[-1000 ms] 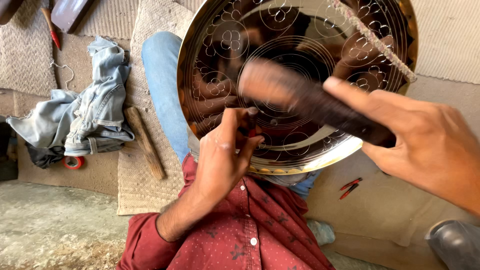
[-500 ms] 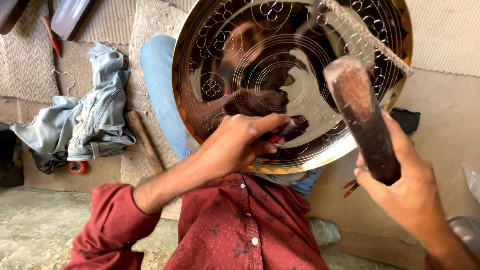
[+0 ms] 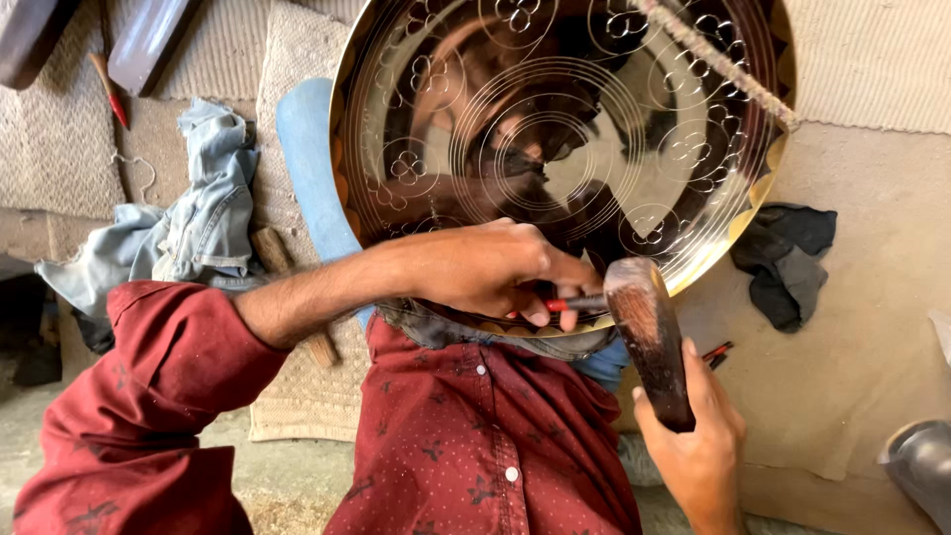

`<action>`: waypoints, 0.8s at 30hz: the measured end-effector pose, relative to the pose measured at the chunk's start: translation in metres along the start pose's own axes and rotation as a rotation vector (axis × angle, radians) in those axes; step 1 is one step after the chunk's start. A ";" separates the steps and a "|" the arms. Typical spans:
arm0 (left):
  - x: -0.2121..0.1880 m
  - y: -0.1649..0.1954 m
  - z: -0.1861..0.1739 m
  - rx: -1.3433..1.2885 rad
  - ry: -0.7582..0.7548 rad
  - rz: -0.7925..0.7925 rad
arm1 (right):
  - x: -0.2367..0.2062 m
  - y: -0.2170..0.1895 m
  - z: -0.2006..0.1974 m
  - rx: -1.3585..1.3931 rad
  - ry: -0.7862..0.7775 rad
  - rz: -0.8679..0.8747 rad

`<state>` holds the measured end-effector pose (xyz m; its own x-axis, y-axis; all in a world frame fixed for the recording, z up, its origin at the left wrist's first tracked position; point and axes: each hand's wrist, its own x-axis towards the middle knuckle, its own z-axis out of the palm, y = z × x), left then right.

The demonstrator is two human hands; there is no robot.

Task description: The person sits on the floor with a large engraved brass plate resting on their lap. They hold a small punch against the plate's surface with one hand and repeatedly strike it with a wooden mallet held in the other hand, working across the plate's decorated face.

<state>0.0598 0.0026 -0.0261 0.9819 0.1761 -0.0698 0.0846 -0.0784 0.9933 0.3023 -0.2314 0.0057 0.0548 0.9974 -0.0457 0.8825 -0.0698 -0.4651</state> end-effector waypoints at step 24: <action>0.008 -0.004 -0.004 0.016 -0.059 0.067 | -0.070 0.007 0.027 0.742 0.528 0.393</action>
<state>0.0664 0.0087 -0.0304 0.9937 0.1121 -0.0086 0.0203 -0.1040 0.9944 0.2917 -0.3023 -0.0179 0.6409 0.7676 0.0004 0.2509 -0.2089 -0.9452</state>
